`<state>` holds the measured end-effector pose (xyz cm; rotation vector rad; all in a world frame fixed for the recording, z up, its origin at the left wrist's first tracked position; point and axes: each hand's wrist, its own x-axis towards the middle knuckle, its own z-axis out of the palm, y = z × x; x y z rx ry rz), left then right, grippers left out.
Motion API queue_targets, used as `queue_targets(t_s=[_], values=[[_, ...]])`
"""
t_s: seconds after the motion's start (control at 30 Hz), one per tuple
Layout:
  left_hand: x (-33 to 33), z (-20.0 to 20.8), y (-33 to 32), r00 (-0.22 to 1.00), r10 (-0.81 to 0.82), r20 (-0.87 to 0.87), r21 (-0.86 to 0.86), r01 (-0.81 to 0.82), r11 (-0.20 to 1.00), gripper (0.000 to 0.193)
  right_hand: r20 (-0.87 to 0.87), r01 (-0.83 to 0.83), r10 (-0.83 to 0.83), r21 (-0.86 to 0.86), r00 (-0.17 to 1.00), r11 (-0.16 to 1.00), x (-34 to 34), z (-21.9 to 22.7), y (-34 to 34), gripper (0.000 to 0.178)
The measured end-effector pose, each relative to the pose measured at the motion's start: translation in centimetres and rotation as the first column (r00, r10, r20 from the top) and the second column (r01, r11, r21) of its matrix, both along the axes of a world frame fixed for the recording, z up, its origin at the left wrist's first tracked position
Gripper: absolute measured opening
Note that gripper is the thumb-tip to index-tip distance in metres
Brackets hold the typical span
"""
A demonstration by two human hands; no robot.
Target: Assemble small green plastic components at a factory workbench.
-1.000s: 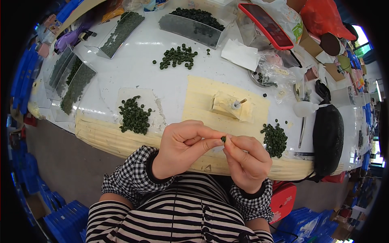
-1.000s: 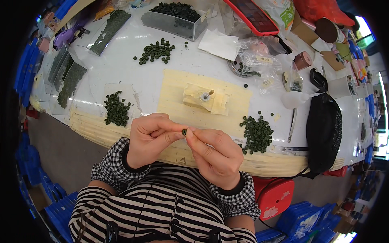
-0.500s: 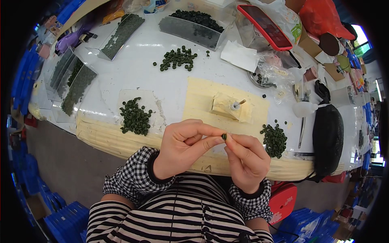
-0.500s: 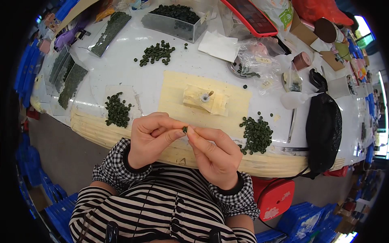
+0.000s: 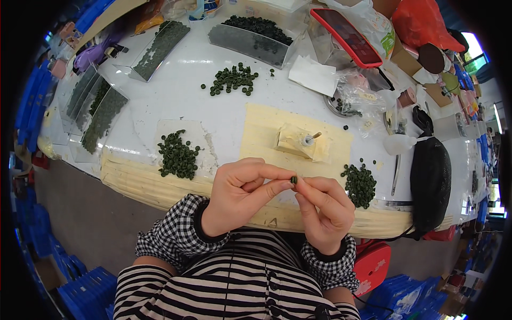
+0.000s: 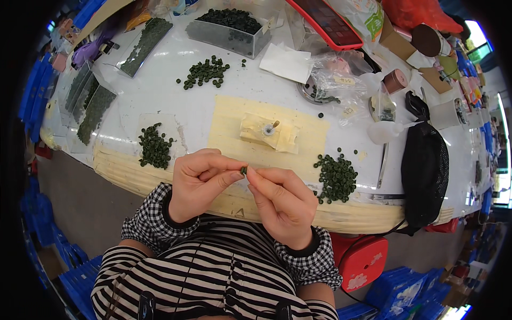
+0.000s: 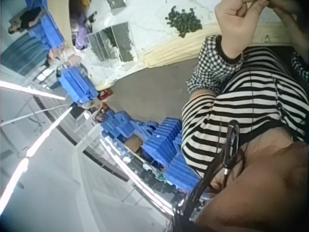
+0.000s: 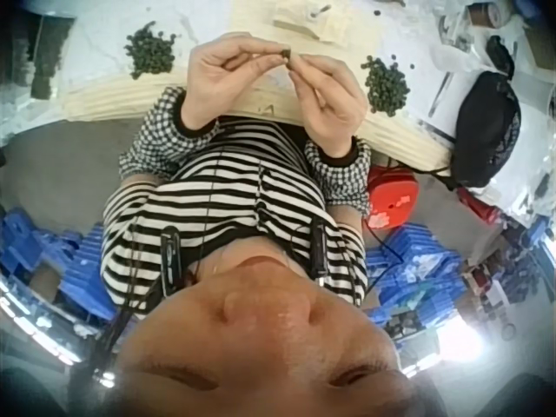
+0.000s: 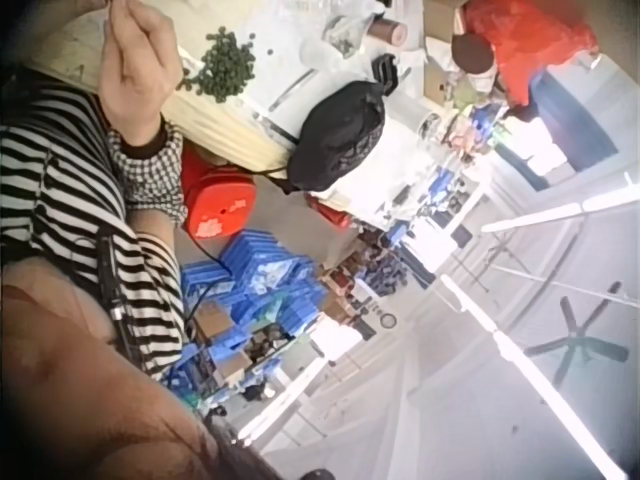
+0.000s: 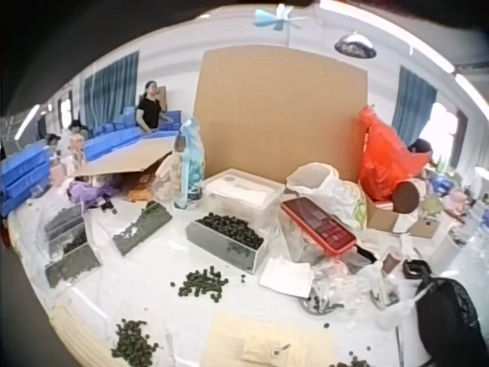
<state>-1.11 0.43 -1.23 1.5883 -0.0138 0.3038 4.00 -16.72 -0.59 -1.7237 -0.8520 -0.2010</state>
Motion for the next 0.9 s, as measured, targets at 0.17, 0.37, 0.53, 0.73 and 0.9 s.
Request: queue_targets(t_s=[0.17, 0.37, 0.53, 0.73, 0.9], values=[[-0.02, -0.16, 0.01, 1.0, -0.024, -0.006, -0.053, 0.024, 0.998, 0.017, 0.018, 0.002, -0.002, 0.004, 1.0, 1.0, -0.07, -0.05, -0.09, 0.033], [-0.02, -0.15, 0.02, 1.0, -0.002, 0.012, -0.026, 0.002, 1.0, 0.017, 0.059, 0.017, -0.016, -0.014, 0.998, 1.0, -0.05, 0.07, 0.02, 0.033], [-0.07, -0.25, 0.1, 0.998, 0.007, 0.063, 0.009, -0.008, 1.0, 0.02, 0.063, 0.01, -0.01, -0.006, 0.998, 1.0, -0.01, 0.04, 0.0, 0.032], [-0.1, -0.08, 0.0, 0.996, 0.005, 0.086, 0.044, -0.009, 0.999, 0.02, 0.08, 0.034, -0.034, 0.001, 0.996, 0.999, 0.01, -0.18, 0.04, 0.032], [-0.12, -0.17, 0.1, 0.997, 0.014, 0.08, 0.053, -0.018, 0.998, 0.02, 0.066, 0.026, -0.026, -0.01, 0.997, 1.0, -0.07, -0.19, 0.03, 0.031]])
